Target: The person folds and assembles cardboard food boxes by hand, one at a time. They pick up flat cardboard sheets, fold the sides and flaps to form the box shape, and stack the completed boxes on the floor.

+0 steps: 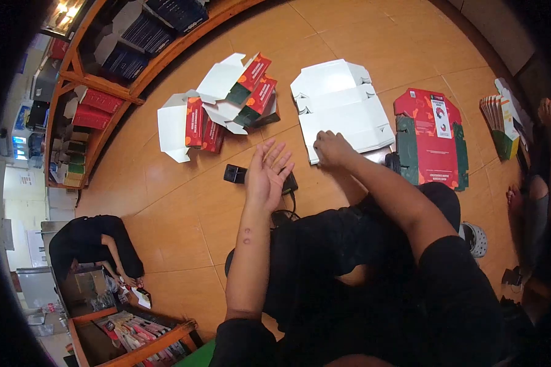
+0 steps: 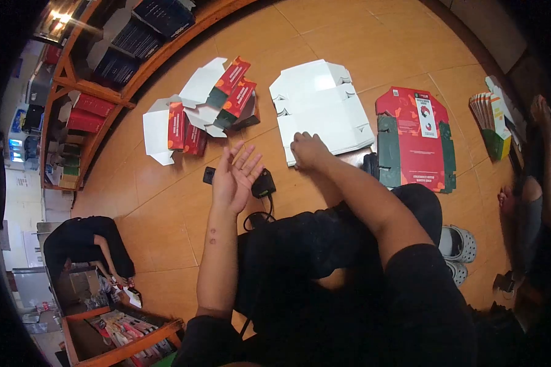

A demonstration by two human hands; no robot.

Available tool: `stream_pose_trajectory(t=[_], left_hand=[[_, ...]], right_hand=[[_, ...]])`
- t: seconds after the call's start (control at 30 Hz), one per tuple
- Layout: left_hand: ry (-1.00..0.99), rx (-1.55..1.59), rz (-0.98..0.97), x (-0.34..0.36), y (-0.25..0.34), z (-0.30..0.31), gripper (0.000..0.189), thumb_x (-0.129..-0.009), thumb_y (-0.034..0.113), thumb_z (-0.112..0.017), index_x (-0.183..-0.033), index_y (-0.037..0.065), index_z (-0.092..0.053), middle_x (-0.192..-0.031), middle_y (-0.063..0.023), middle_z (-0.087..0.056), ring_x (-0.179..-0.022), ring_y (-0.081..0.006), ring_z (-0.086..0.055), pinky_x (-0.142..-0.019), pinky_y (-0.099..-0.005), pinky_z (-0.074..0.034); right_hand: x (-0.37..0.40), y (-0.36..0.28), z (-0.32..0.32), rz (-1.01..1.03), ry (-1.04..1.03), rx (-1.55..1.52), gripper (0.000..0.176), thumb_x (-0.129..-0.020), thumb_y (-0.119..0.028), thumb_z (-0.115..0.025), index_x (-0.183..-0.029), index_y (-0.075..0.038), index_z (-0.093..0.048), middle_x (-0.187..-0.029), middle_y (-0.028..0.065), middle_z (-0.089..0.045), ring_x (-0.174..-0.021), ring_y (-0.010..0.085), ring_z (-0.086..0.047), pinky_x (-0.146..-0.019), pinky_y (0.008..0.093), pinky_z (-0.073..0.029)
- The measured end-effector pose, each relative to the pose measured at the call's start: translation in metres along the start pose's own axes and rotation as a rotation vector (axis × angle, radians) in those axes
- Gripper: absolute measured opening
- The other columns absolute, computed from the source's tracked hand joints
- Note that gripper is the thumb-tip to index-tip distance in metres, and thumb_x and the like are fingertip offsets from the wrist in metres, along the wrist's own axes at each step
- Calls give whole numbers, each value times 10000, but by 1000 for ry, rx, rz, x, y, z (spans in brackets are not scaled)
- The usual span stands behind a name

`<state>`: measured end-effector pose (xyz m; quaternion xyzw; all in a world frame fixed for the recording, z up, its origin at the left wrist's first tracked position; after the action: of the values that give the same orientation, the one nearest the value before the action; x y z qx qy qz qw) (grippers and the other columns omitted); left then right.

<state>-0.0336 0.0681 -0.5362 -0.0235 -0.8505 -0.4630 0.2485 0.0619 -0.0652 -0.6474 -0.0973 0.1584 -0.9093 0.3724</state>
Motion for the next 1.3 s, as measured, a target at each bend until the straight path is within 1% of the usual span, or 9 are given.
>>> stream_pose_trajectory(t=[0.1,0.5,0.83,0.93,1.07,1.13,1.17,1.23,1.3], left_hand=[[24,40,-76,1,9,12,458,-1026,410,-430,-1324,64,-448,-1359,-164,-495,-1241,-302,-505,-1037,-447,-428],[77,129,-123,1,15,24,312,-1018,357,-467,-1165,87,-521,-1275,-136,-554,-1217,-300,-533,-1018,-433,-446],[102,87,-60,-19,-15,25,288,-1013,321,-473,-1139,66,-522,-1184,-117,-590,-1112,-268,-580,-927,-400,-470],[122,22,-70,-28,-27,25,263,-1009,286,-470,-1126,60,-533,-1151,-114,-601,-1068,-261,-593,-904,-393,-474],[105,-27,-55,-37,-40,17,222,-998,236,-502,-1122,55,-537,-1129,-110,-609,-1026,-257,-603,-885,-382,-478],[170,-384,-327,-35,-19,12,229,-954,145,-572,-1154,40,-533,-1142,-124,-597,-1093,-275,-580,-925,-406,-466],[169,-381,-328,-27,-12,2,229,-954,145,-572,-1154,40,-533,-1142,-124,-597,-1093,-275,-580,-925,-406,-466],[134,-945,-1068,39,61,-69,344,-870,83,-664,-1186,36,-535,-1175,-147,-579,-1184,-295,-539,-1003,-450,-425],[65,-1203,-1428,82,95,-107,530,-789,125,-752,-1254,31,-517,-1252,-163,-571,-1235,-298,-507,-1094,-448,-351]], right_hand=[[-11,11,-1,-15,-75,-62,438,-680,-378,-824,-916,-35,-689,-1086,132,-594,-1071,316,-573,-896,433,-498],[-17,15,-7,184,-288,13,494,-672,-448,-823,-914,-44,-674,-1075,126,-590,-1050,328,-558,-907,410,-487],[-14,23,-1,328,-172,-31,526,-663,-438,-796,-953,-17,-676,-1038,135,-608,-1007,331,-582,-876,415,-494],[-15,46,4,67,-243,-221,458,-777,-433,-704,-924,1,-680,-983,198,-656,-950,365,-619,-857,428,-498],[-13,77,38,-168,-17,-228,341,-918,-310,-518,-882,-21,-697,-913,234,-677,-857,415,-642,-790,478,-501],[-2,64,101,-227,143,-255,336,-943,-309,-521,-903,-25,-696,-905,221,-677,-855,405,-640,-783,476,-497],[8,41,140,-158,236,-255,324,-953,-299,-522,-918,-27,-695,-908,218,-674,-858,402,-639,-778,475,-495],[35,-6,205,0,372,-306,287,-963,-276,-536,-938,-26,-675,-912,196,-665,-855,395,-630,-748,471,-488],[56,-40,237,184,408,-362,267,-960,-266,-553,-934,-22,-659,-884,179,-656,-832,370,-630,-742,447,-485]])
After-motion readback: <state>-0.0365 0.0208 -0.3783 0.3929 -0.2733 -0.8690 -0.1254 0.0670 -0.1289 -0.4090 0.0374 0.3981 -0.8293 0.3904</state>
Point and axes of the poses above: each hand's wrist, its own x-axis away from the middle knuckle, its own z-axis out of the back of the hand, y = z × x, the point moved 8 cm from there along -x, towards the middle knuckle
